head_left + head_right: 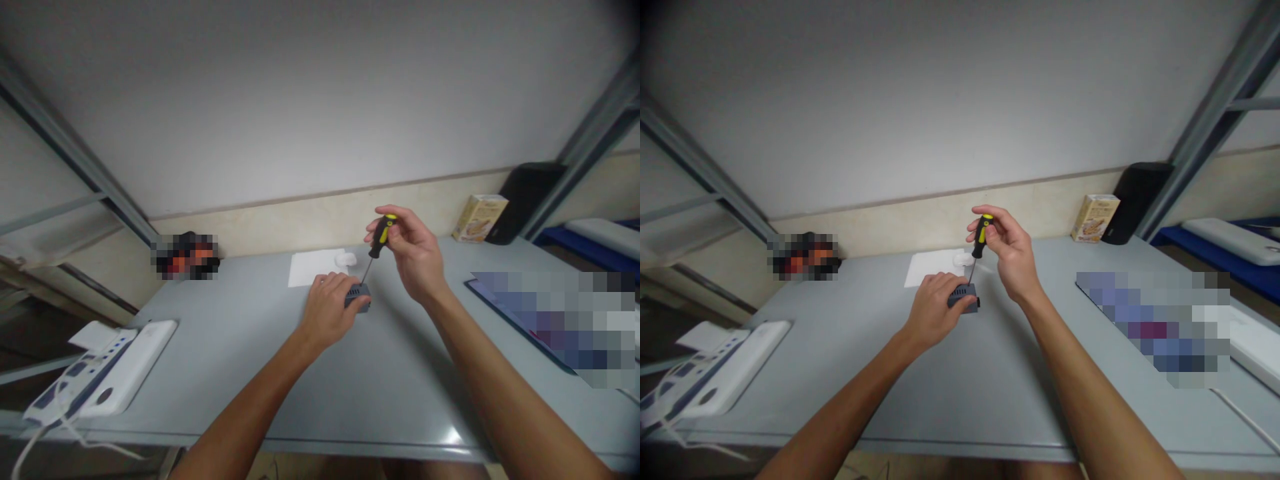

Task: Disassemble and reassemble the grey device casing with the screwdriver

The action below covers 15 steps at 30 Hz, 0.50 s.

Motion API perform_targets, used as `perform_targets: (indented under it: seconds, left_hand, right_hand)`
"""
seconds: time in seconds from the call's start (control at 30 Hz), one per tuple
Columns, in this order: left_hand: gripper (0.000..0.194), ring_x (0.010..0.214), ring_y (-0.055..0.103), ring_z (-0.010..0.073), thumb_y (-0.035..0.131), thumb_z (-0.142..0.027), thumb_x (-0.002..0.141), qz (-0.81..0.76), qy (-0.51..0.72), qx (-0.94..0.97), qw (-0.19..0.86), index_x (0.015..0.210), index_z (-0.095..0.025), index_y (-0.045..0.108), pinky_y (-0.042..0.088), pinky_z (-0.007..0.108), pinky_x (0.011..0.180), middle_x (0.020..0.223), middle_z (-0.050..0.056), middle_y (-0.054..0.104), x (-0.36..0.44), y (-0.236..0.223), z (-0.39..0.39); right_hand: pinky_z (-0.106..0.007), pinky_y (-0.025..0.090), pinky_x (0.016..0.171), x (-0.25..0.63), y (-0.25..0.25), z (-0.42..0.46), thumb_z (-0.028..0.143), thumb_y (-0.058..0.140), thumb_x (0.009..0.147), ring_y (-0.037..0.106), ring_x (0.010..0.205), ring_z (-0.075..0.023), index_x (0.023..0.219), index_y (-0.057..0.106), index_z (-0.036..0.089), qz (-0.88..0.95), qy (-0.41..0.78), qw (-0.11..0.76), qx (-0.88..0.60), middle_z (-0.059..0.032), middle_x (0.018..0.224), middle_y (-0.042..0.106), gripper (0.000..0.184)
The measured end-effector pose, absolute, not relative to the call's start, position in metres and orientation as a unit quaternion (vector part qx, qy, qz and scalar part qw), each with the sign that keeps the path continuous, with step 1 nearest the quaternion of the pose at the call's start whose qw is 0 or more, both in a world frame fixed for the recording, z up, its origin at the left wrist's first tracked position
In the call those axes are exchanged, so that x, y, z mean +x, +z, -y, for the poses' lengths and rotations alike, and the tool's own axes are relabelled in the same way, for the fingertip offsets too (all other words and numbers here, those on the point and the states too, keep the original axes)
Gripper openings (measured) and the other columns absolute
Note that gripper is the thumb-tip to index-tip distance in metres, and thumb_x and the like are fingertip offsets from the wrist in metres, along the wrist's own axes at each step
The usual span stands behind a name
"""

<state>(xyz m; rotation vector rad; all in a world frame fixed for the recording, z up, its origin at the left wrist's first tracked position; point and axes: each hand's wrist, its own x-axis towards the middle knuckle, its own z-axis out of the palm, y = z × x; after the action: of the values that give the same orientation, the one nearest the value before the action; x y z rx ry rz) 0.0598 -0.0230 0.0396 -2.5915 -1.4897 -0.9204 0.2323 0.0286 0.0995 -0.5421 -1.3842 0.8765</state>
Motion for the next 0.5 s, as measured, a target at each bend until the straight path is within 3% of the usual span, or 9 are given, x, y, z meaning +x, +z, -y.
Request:
perform_targets:
  seconds: [0.1, 0.27, 0.4, 0.5]
  left_hand:
    - [0.025, 0.100, 0.063, 0.0243, 0.065, -0.042, 0.096, 0.479, -0.299, -0.825, -0.013, 0.111, -0.022, 0.064, 0.041, 0.041, 0.088, 0.106, 0.003, 0.072, 0.060, 0.040, 0.022]
    - [0.024, 0.100, 0.064, 0.0242, 0.065, -0.042, 0.097, 0.476, -0.300, -0.826, -0.025, 0.111, -0.023, 0.065, 0.042, 0.040, 0.088, 0.106, 0.004, 0.072, 0.059, 0.041, 0.022]
    - [0.023, 0.100, 0.064, 0.0242, 0.065, -0.042, 0.096, 0.478, -0.300, -0.825, -0.024, 0.111, -0.024, 0.065, 0.042, 0.041, 0.088, 0.105, 0.004, 0.072, 0.060, 0.040, 0.021]
    - [0.023, 0.098, 0.064, 0.0241, 0.065, -0.042, 0.096, 0.478, -0.300, -0.825, -0.025, 0.110, -0.024, 0.065, 0.042, 0.041, 0.088, 0.104, 0.003, 0.073, 0.060, 0.040, 0.020]
  right_hand:
    - [-0.040, 0.057, 0.081, 0.234, 0.099, -0.031, 0.044, 0.056, 0.098, 0.067, 0.091, -0.0218, 0.119, 0.062, 0.032, 0.602, 0.424, 0.637, -0.229, -0.0047, 0.107, 0.068, 0.025]
    - [-0.036, 0.056, 0.082, 0.241, 0.096, -0.038, 0.041, 0.073, 0.086, 0.065, 0.092, -0.0211, 0.104, 0.067, 0.028, 0.594, 0.341, 0.675, -0.276, -0.0030, 0.099, 0.066, 0.023]
    - [-0.042, 0.057, 0.084, 0.245, 0.097, -0.038, 0.043, 0.061, 0.095, 0.069, 0.087, -0.0217, 0.115, 0.065, 0.029, 0.612, 0.400, 0.638, -0.242, -0.0040, 0.100, 0.069, 0.025]
    - [-0.040, 0.057, 0.083, 0.245, 0.100, -0.035, 0.045, 0.061, 0.095, 0.068, 0.093, -0.0223, 0.111, 0.066, 0.030, 0.612, 0.396, 0.636, -0.252, -0.0045, 0.106, 0.069, 0.023]
